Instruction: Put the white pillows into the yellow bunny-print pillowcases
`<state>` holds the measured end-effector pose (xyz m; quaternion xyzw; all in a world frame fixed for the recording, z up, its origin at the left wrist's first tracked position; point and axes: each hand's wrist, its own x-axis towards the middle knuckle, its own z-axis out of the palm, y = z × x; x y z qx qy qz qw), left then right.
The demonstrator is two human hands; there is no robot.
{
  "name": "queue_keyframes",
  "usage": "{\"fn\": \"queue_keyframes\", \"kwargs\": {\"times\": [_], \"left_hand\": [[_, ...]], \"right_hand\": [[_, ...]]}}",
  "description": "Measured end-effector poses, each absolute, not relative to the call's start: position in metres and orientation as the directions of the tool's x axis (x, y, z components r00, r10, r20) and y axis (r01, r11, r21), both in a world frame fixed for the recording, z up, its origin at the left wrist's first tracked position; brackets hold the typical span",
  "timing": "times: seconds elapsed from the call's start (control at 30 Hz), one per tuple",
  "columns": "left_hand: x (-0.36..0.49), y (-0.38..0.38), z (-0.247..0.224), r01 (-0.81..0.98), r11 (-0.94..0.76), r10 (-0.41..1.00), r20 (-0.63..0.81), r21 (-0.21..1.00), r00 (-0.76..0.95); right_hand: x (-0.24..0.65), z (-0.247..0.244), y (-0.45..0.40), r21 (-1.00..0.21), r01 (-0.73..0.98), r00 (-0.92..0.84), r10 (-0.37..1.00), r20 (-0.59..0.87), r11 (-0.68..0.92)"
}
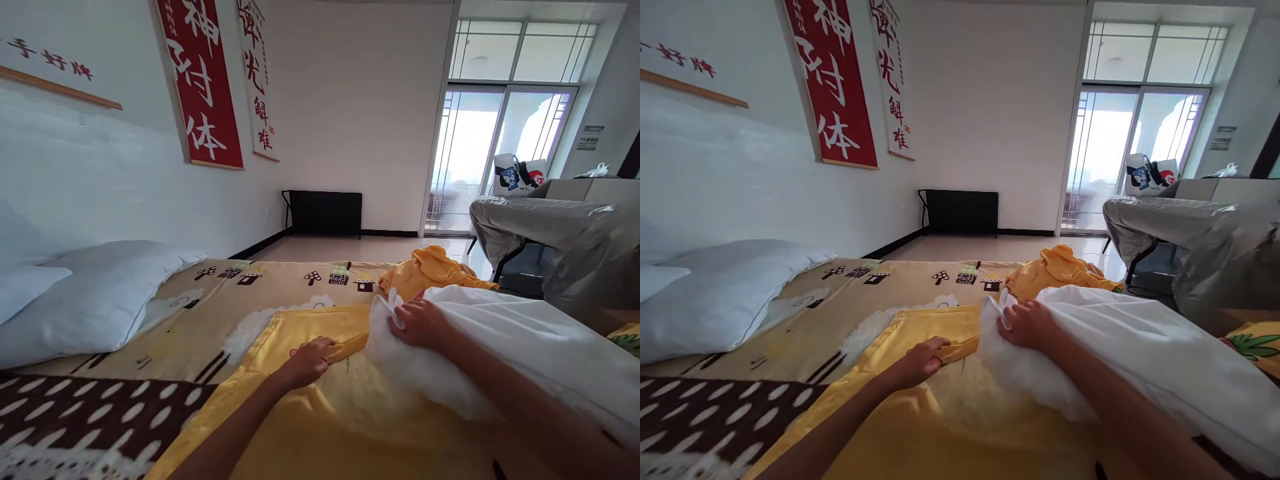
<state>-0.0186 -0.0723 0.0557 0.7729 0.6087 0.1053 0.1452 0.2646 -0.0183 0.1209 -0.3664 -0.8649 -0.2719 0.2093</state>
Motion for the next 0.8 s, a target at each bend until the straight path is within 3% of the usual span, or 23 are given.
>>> {"fn": "queue_keyframes", "kwargs": {"times": [0.2,0.37,0.5,0.63,0.8], "left_hand": [[-0.002,-0.024,0.016,0.906,-0.272,0.956,-0.015,0.325,0.293],[-0.018,-0.011,-0.005,0.841,-0.199,0.979,0.132,0.503,0.152],[-0.042,-0.001,-0.003,0.715,-0.162,0.979,0.199,0.680,0.033],[-0.049,0.004,0.008,0.586,-0.201,0.957,0.284,0.785,-0.053],[-0.038,-0.006,0.028,0.493,-0.295,0.936,0.352,0.818,-0.023]], "right_hand": [[0.240,0.170,-0.030,0.342,0.811,-0.568,0.501,0.653,0.474],[0.182,0.107,-0.045,0.376,0.687,-0.727,0.571,0.383,0.622],[0.158,0.064,-0.061,0.325,0.640,-0.768,0.596,0.237,0.696],[0.140,0.073,-0.075,0.297,0.568,-0.820,0.557,0.129,0.768],[0.118,0.080,-0.060,0.240,0.572,-0.807,0.591,-0.008,0.784]]}}
